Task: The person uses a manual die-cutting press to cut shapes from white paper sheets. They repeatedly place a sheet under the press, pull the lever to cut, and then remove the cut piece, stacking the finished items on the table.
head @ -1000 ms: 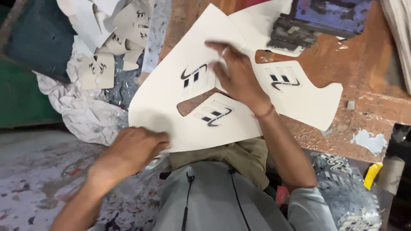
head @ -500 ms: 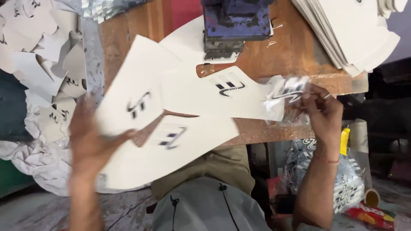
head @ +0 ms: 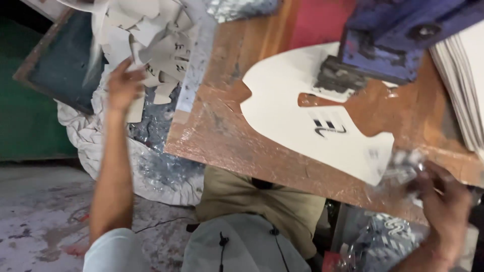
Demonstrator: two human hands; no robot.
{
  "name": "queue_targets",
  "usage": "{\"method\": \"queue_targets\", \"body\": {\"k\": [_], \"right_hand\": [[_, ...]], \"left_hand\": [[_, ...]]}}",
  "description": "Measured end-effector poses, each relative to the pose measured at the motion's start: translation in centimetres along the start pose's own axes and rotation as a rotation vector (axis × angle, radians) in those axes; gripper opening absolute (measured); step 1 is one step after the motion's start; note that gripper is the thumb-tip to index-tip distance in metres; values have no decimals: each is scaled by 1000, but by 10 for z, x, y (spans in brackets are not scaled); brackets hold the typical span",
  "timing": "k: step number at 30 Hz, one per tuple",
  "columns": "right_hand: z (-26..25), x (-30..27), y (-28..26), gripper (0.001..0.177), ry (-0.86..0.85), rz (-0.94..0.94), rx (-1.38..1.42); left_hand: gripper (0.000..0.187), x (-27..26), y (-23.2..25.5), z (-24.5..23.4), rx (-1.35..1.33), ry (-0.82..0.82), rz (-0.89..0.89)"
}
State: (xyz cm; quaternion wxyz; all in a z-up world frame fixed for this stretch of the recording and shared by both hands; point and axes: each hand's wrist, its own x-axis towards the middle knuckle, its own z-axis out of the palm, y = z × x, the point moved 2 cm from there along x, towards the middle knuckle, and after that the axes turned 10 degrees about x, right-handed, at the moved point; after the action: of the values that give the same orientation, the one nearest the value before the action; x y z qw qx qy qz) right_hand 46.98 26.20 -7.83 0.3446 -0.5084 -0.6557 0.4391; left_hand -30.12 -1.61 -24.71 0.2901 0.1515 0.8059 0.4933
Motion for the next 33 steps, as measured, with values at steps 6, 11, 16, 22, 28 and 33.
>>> {"method": "queue_targets", "body": {"k": [6, 11, 16, 22, 28, 33], "right_hand": [[-18, 18, -11, 21, -31, -46, -531], [59, 2, -64, 14, -31, -548, -834], [71, -8, -59, 12, 167, -353, -440], [52, 0, -79, 6, 228, -375, -496], [20, 105, -102, 36, 317, -728, -617], [2, 199, -71, 48, 133, -675, -713]], "left_hand": [[45, -124, 221, 207, 556, 80, 1112], [43, -114, 262, 334, 852, -108, 1022], [48, -71, 257, 398, 863, -345, 911], [43, -115, 247, 275, 689, -216, 908], [46, -110, 187, 136, 1258, -75, 701], [51, -115, 170, 84, 1356, 47, 594]]}}
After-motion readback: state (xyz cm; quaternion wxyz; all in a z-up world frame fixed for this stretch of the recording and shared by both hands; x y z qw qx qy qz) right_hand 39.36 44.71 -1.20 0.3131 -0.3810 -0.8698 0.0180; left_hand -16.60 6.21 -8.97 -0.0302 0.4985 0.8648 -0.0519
